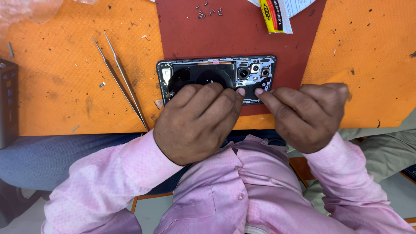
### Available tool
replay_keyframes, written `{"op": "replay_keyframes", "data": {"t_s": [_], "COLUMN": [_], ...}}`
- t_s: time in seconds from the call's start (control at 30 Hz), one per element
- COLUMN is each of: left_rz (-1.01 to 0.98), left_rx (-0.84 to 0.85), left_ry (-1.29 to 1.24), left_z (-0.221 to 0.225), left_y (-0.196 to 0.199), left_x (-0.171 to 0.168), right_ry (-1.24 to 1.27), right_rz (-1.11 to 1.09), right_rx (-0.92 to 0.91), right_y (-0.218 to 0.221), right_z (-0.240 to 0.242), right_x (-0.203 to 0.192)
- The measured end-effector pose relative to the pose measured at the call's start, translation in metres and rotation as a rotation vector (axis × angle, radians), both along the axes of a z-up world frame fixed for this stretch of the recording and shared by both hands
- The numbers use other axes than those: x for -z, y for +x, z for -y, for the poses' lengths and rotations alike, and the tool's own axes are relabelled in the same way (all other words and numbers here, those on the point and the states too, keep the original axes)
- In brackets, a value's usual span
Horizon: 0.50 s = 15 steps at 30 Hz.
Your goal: The person removes the screen and internal components from a mobile phone, handles the battery and circuit board, and then reassembles parts into the phone frame using a screwdriver and tweezers.
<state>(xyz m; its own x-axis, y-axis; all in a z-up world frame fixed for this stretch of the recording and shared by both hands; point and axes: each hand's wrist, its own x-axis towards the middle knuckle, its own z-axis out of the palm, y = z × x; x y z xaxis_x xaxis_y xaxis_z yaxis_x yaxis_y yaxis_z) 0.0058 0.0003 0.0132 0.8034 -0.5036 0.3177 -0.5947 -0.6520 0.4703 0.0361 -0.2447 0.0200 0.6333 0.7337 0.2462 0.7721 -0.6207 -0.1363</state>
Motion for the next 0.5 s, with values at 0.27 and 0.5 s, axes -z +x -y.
{"op": "replay_keyframes", "data": {"t_s": [0.27,0.5], "left_rz": [-0.248,-0.068], "left_rx": [-0.025,0.047], "left_ry": [-0.222,-0.073], "left_z": [-0.009,-0.010], "left_y": [-0.004,-0.004], "left_x": [0.008,0.005], "right_ry": [-0.080,0.023], "right_rz": [0.078,-0.048], "right_rx": [-0.024,0.048], "right_y": [-0.002,-0.006], "right_z": [-0.002,0.005], "right_x": [-0.005,-0.002]}}
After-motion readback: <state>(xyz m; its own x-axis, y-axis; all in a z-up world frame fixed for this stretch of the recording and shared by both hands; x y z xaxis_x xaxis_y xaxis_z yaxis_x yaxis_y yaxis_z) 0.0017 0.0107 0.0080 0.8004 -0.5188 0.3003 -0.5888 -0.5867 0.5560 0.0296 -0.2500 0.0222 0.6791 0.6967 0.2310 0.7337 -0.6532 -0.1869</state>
